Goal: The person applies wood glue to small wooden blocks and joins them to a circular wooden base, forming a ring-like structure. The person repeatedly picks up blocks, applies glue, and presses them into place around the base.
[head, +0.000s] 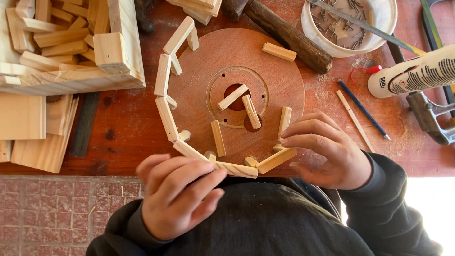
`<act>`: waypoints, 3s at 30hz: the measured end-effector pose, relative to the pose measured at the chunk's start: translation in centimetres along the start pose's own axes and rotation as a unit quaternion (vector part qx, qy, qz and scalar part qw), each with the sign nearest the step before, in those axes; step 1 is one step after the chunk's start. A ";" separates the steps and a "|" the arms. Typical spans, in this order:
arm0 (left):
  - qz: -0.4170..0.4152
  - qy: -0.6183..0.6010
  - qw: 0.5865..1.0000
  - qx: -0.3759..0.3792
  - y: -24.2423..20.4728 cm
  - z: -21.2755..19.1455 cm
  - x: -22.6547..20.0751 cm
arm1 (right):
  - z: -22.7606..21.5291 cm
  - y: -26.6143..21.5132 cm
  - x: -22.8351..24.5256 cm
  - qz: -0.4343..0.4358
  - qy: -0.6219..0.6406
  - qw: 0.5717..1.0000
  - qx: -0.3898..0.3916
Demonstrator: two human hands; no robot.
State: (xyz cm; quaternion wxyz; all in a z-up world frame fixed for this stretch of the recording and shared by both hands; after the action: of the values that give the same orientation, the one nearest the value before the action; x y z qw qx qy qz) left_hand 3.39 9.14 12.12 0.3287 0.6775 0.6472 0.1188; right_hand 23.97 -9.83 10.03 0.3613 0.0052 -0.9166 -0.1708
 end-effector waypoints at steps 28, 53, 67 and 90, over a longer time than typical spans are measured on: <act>-0.052 0.079 0.993 0.076 -0.3 4.0 -2.9 | 1.5 -0.6 0.1 -0.021 0.056 0.998 -0.004; -0.103 0.003 0.990 0.097 0.2 3.8 -1.1 | 2.1 -1.5 -1.3 0.008 0.144 0.989 -0.028; -0.098 0.007 0.991 0.090 0.3 4.0 -1.3 | 2.3 -1.6 -1.5 0.010 0.137 0.990 -0.037; -0.099 0.010 0.991 0.086 0.1 4.0 -1.3 | 2.5 -1.6 -1.6 0.009 0.148 0.988 -0.043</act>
State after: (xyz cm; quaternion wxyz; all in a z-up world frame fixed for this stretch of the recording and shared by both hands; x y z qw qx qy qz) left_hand 5.63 6.76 9.52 0.2734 0.6345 0.7220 0.0365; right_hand 23.27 -10.37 6.77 0.4939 0.0072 -0.8452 -0.2039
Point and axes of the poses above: each hand's wrist, its own y-axis towards the middle knuckle, its own z-axis out of the palm, x = y × z, the point moved 5 cm from there along y, towards the middle knuckle, and after that the axes turned 4 degrees about y, right-handed, at the moved point
